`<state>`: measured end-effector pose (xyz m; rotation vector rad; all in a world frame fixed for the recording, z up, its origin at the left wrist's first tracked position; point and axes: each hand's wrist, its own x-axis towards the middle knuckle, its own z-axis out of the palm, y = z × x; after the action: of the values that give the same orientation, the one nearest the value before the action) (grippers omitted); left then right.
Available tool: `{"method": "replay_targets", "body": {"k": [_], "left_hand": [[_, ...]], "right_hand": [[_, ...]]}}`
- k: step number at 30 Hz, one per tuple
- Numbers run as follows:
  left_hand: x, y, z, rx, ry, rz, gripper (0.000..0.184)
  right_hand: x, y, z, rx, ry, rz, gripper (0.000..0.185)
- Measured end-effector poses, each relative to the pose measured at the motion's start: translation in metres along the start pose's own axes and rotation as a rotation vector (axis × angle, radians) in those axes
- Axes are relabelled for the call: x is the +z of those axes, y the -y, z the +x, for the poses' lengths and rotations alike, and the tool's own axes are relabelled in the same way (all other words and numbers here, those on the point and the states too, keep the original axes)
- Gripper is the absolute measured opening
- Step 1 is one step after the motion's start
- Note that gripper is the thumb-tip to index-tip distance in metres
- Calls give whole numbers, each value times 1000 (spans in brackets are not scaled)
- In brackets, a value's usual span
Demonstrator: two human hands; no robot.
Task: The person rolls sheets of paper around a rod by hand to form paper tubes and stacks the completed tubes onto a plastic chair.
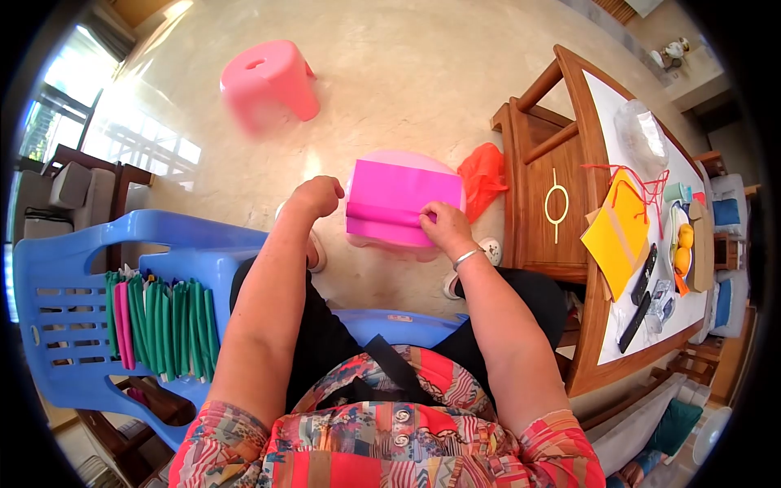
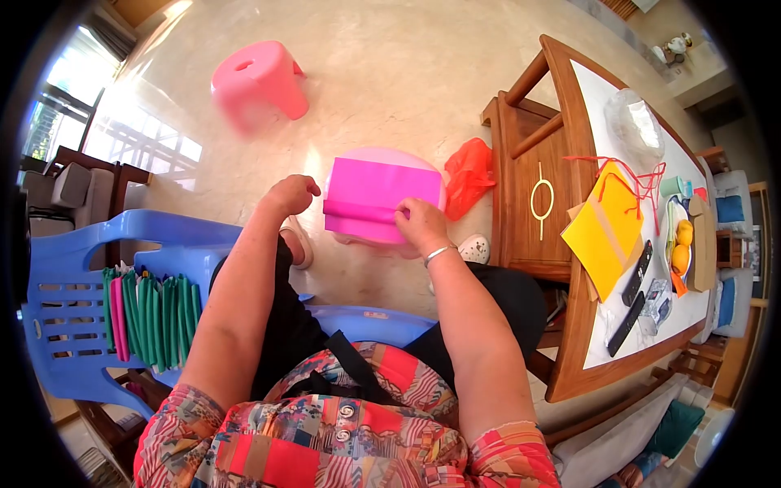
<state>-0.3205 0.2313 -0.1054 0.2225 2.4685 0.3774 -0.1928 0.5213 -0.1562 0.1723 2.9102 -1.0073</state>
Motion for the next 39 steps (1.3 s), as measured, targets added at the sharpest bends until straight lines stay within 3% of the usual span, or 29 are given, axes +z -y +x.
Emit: {"method": "replay_targets", "body": {"k": [9, 15, 21, 24, 27, 30, 33, 39], "left_hand": [[4, -4, 0, 2, -67, 21, 24], [20, 2, 15, -11, 23, -97, 31], [23, 3, 20, 1, 98, 9, 36], [17, -6, 3, -55, -71, 19, 34], [15, -22, -7, 109, -211, -112, 29], [25, -35, -16, 494, -210, 29, 23], [51, -34, -14, 652, -290, 198, 25], [71, -36, -5, 586, -323, 364, 31]], "right_hand": [[-1, -1, 1, 45, 10, 0, 21], [3, -9, 4, 69, 21, 62, 22], [5, -12, 4, 95, 60, 142, 21], [6, -12, 5, 85, 62, 130, 20], [6, -13, 5, 87, 68, 107, 20], [5, -12, 6, 82, 65, 100, 21], [5, -12, 4, 92, 66, 102, 22], [4, -24, 10, 99, 135, 168, 25]]}}
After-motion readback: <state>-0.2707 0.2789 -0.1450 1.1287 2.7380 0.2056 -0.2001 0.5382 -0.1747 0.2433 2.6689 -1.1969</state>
